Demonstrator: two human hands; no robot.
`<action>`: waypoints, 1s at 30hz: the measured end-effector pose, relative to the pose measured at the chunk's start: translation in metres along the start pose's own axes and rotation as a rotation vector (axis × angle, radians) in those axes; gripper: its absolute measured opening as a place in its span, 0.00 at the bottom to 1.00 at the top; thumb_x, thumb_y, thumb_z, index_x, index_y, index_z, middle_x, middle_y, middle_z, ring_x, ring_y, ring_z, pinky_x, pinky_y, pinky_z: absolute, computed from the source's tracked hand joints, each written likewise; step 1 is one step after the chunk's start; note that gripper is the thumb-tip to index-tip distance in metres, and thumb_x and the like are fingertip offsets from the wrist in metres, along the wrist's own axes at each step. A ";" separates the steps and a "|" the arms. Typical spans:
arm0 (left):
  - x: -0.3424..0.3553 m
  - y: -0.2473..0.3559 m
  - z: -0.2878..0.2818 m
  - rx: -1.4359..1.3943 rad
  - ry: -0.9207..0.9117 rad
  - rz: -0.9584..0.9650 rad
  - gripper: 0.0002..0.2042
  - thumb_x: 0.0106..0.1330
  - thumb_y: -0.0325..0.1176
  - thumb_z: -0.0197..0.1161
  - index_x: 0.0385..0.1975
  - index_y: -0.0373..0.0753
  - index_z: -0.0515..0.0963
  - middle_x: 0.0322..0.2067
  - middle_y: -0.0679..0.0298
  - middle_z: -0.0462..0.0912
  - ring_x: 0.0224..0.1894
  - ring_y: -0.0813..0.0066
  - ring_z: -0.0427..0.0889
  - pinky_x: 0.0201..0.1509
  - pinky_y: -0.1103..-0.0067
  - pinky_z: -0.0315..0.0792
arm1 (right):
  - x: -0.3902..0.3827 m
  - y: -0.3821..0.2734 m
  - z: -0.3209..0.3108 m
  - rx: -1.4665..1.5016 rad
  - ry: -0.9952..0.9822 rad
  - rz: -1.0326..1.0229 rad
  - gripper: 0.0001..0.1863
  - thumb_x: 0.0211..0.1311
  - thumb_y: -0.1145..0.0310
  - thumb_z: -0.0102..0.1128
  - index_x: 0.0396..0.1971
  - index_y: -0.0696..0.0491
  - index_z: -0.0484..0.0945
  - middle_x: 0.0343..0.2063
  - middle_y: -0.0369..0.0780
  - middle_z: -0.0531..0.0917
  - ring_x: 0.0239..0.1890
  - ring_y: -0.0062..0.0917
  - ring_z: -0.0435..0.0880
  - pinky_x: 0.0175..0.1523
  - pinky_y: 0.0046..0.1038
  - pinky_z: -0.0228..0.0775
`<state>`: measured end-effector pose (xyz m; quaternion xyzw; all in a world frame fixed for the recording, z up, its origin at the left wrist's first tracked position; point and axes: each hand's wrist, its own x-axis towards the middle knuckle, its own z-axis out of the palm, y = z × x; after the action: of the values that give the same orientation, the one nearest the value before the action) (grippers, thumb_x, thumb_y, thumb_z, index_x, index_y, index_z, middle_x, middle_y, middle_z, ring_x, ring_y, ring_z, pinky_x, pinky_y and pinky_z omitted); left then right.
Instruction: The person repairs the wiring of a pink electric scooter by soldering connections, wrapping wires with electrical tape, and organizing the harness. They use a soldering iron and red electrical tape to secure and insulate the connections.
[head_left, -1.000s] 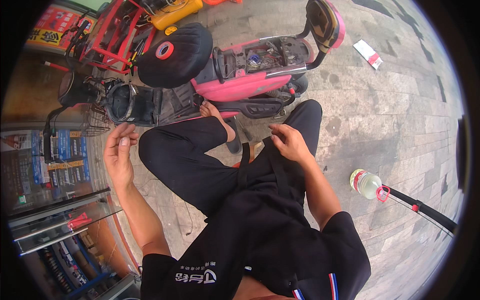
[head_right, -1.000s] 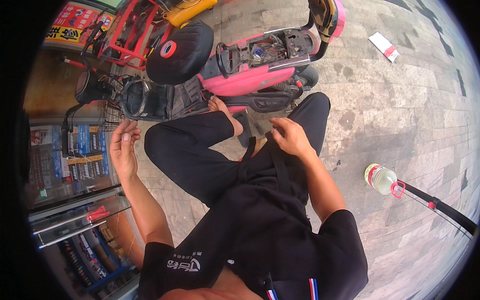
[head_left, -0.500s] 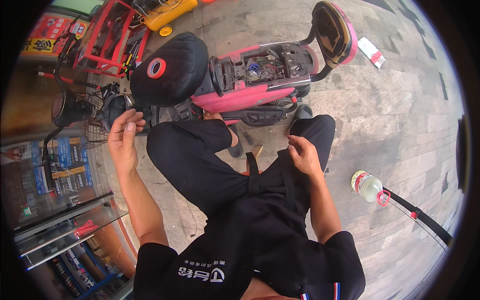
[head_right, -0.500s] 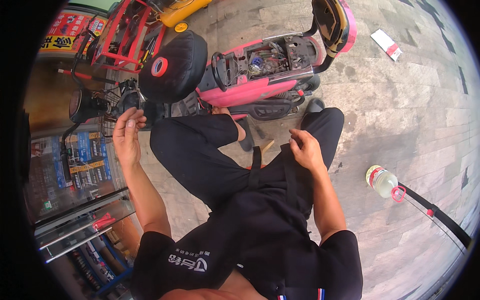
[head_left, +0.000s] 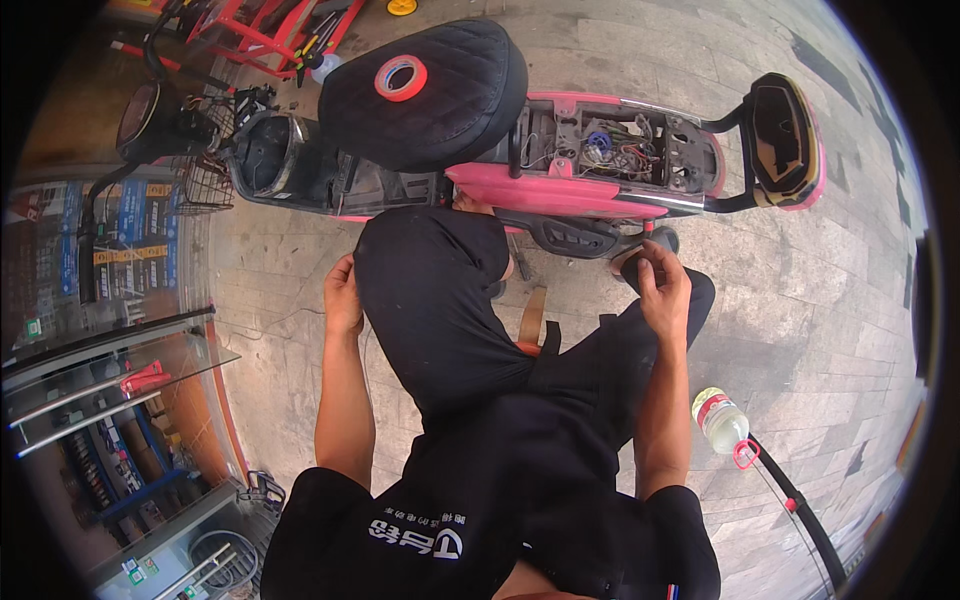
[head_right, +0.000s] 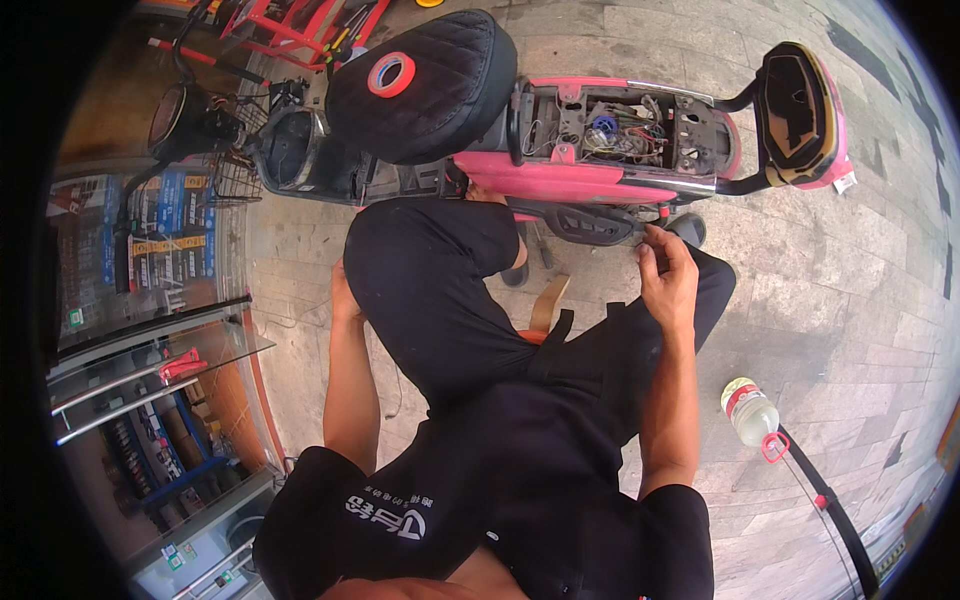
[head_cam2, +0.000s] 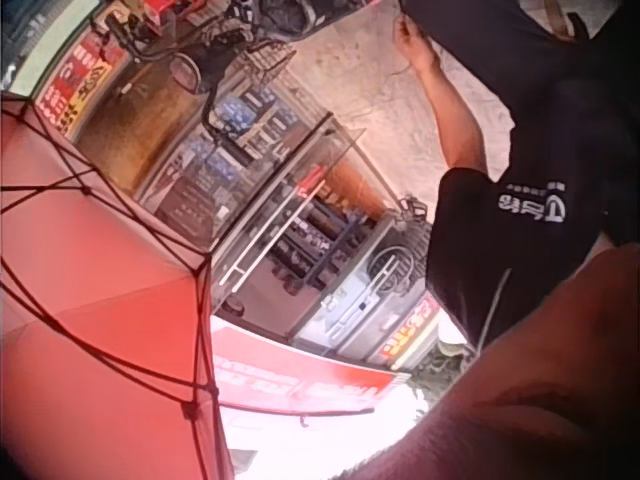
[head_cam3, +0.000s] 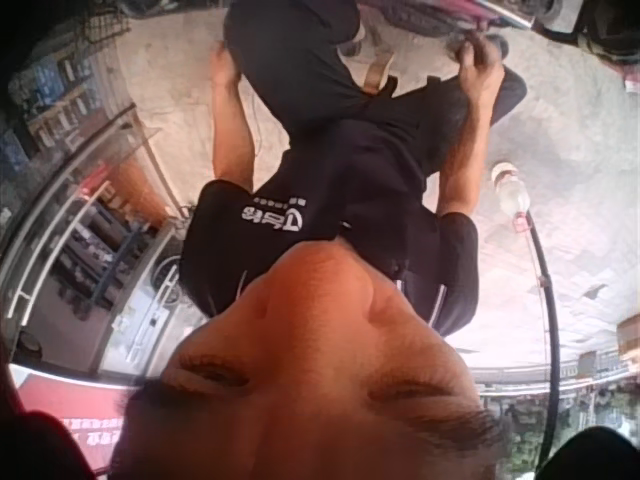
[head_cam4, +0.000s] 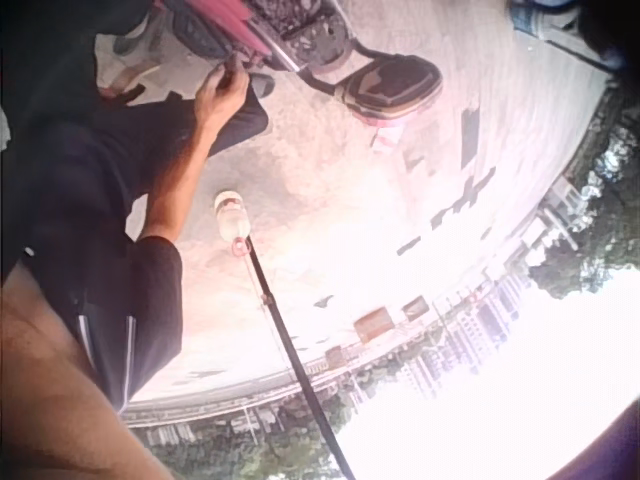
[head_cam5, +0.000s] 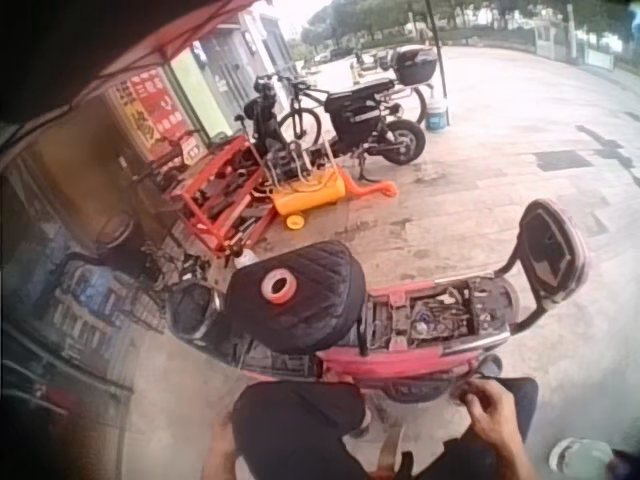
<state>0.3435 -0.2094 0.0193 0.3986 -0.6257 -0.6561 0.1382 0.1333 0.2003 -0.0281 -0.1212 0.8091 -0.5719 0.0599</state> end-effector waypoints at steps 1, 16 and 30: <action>-0.006 -0.006 0.003 0.062 0.010 0.016 0.10 0.72 0.32 0.58 0.44 0.33 0.78 0.36 0.65 0.84 0.33 0.82 0.80 0.37 0.84 0.75 | -0.005 0.000 0.004 0.023 -0.028 0.009 0.13 0.64 0.78 0.57 0.48 0.61 0.78 0.36 0.39 0.84 0.33 0.17 0.82 0.39 0.19 0.74; 0.061 -0.145 0.070 -0.268 -0.293 -0.128 0.12 0.65 0.27 0.63 0.47 0.32 0.78 0.39 0.63 0.83 0.37 0.78 0.81 0.41 0.81 0.76 | -0.014 0.002 0.015 -0.080 -0.143 0.174 0.12 0.65 0.75 0.58 0.47 0.60 0.79 0.36 0.39 0.83 0.35 0.18 0.81 0.40 0.21 0.73; 0.109 -0.168 0.107 -0.396 0.174 -0.358 0.14 0.66 0.32 0.57 0.49 0.35 0.74 0.31 0.65 0.79 0.24 0.79 0.76 0.25 0.82 0.69 | -0.014 0.011 0.035 -0.226 -0.298 0.185 0.14 0.65 0.73 0.57 0.48 0.59 0.79 0.37 0.39 0.84 0.37 0.20 0.82 0.41 0.22 0.74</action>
<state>0.2519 -0.1780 -0.1859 0.5230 -0.3908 -0.7428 0.1484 0.1540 0.1752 -0.0506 -0.1354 0.8581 -0.4452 0.2171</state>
